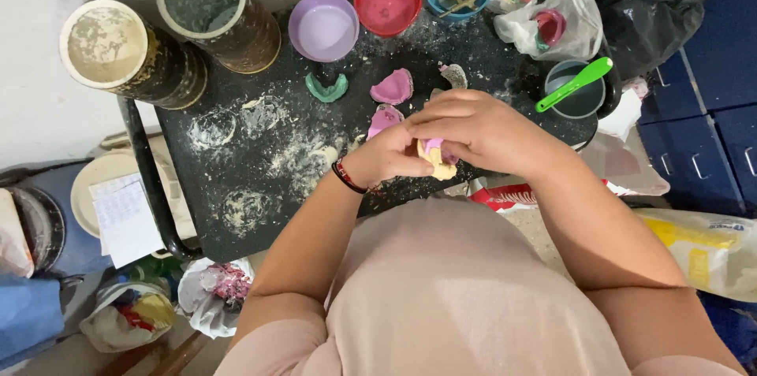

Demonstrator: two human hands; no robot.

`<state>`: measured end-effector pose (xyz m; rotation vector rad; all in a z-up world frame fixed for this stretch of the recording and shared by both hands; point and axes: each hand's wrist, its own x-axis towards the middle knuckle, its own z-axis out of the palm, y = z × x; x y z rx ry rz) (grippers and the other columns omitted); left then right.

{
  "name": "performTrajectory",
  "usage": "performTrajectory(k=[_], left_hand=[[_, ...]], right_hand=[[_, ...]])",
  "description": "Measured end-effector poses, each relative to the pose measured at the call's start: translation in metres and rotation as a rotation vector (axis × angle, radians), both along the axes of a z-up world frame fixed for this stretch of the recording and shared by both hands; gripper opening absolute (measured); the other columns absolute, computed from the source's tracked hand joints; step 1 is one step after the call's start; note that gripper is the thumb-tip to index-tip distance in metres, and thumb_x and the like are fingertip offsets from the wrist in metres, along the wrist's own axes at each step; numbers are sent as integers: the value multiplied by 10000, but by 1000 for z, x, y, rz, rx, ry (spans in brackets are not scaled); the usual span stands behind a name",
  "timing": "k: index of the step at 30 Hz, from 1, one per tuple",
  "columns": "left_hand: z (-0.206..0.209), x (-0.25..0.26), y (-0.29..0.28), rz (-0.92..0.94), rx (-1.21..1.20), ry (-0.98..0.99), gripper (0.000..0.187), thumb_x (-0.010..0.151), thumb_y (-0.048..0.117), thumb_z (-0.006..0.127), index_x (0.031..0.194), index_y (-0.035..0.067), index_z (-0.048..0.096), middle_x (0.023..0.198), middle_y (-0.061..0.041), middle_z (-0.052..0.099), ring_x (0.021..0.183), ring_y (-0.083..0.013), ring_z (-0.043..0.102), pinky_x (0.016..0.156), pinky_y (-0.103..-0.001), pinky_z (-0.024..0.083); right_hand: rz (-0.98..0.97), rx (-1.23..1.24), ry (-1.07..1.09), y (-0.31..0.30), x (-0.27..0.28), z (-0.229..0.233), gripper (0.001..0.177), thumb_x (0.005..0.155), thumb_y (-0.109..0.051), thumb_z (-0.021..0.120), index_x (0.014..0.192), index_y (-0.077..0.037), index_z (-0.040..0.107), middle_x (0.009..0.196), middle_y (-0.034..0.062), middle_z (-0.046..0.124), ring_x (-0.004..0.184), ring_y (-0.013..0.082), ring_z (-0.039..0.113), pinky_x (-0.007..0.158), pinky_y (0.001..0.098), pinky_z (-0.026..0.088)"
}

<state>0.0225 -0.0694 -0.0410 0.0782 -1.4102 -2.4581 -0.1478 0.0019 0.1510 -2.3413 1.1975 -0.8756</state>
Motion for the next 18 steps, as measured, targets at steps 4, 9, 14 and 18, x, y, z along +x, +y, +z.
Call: performTrajectory(k=[4, 9, 14, 18], left_hand=[[5, 4, -4, -18, -23, -59, 791, 844, -106, 701, 1562, -11, 383, 1371, -196, 597, 1175, -260, 634, 935, -354, 611], [81, 13, -3, 41, 111, -44, 946, 807, -222, 638, 1630, 2, 229, 1453, -336, 511, 1233, -430, 633, 970, -471, 604], [70, 7, 2, 56, 176, 156, 1005, 824, -302, 588, 1658, 104, 201, 1660, -289, 330, 1458, -443, 452, 1139, -448, 527], [67, 1, 5, 53, 131, 182, 962, 839, -307, 546, 1649, 88, 210, 1660, -273, 346, 1507, -438, 388, 1190, -462, 471]], right_hand=[[-44, 49, -17, 5, -14, 7, 415, 811, 101, 734, 1190, -63, 767, 1056, 139, 767, 1058, 324, 714, 992, 476, 565], [-351, 172, -621, 24, -51, -37, 291, 905, 76, 741, 1189, 31, 702, 1001, 114, 688, 1006, 235, 664, 948, 394, 540], [-516, 609, -1256, 39, -72, -103, 316, 908, -63, 523, 1222, -33, 538, 946, 185, 666, 803, 268, 739, 649, 414, 673], [-589, 762, -1351, 54, -87, -156, 232, 933, -225, 586, 1081, -48, 563, 856, 105, 629, 725, 215, 706, 595, 429, 678]])
